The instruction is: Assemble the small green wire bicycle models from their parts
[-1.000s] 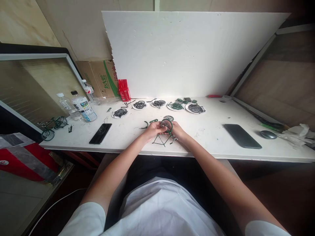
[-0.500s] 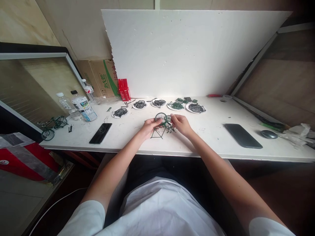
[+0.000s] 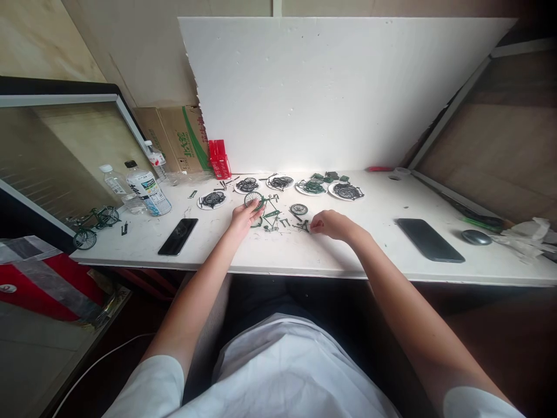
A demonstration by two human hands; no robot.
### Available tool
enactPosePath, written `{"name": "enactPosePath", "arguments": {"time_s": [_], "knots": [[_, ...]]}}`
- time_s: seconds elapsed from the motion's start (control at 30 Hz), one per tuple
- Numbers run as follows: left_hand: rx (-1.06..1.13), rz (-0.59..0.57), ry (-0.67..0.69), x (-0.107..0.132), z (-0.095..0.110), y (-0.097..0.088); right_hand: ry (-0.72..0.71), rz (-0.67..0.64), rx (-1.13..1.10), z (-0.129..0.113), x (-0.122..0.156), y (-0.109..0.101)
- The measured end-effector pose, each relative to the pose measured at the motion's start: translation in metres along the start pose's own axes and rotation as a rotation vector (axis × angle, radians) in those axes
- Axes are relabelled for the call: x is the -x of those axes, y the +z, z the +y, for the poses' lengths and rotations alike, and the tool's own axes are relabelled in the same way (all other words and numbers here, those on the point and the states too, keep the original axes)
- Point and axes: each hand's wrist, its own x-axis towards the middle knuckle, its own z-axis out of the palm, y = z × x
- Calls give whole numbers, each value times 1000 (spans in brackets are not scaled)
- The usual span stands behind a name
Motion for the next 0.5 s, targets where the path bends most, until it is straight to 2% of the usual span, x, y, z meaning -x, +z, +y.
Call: {"name": "enactPosePath", "arguments": {"time_s": [0.17, 0.33, 0.5], "knots": [[26, -41, 15, 1, -2, 1, 46, 4, 84, -13, 6, -3], [22, -62, 20, 5, 0, 4, 22, 35, 201, -29, 14, 0], [8, -51, 15, 7, 1, 8, 5, 34, 282, -34, 15, 5]]}}
